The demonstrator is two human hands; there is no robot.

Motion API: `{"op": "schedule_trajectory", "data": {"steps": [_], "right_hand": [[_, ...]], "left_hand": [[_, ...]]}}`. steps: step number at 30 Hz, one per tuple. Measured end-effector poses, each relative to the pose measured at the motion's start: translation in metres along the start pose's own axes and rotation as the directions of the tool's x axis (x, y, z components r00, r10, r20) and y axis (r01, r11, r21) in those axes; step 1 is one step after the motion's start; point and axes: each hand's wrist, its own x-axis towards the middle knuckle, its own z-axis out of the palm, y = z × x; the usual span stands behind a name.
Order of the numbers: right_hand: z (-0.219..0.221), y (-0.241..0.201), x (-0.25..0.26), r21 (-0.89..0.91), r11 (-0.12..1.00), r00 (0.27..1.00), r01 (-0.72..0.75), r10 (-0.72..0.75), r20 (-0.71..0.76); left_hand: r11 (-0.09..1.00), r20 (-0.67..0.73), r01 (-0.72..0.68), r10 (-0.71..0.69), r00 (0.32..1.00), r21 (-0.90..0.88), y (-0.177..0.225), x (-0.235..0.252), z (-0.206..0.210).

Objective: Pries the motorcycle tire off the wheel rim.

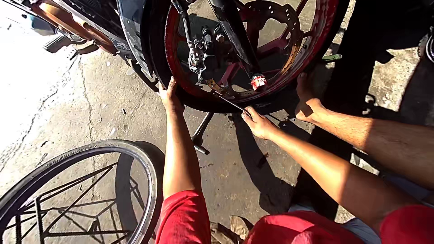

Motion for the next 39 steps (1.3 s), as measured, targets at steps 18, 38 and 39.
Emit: {"op": "schedule_trajectory", "data": {"steps": [18,38,39], "right_hand": [[-0.027,-0.096,0.012,-0.271,0.955,0.950,-0.119,0.189,0.250],[0.150,-0.106,-0.014,0.575,0.813,0.963,-0.089,0.218,-0.159],[0.153,-0.112,-0.011,0.586,0.804,0.962,-0.097,0.227,-0.152]], "left_hand": [[0.995,0.066,0.090,-0.087,0.994,-0.041,-0.029,-0.017,-0.012],[0.994,0.094,0.054,-0.045,0.995,-0.090,-0.042,-0.012,-0.017],[0.995,0.105,0.052,-0.043,0.994,-0.090,-0.042,-0.010,-0.018]]}}
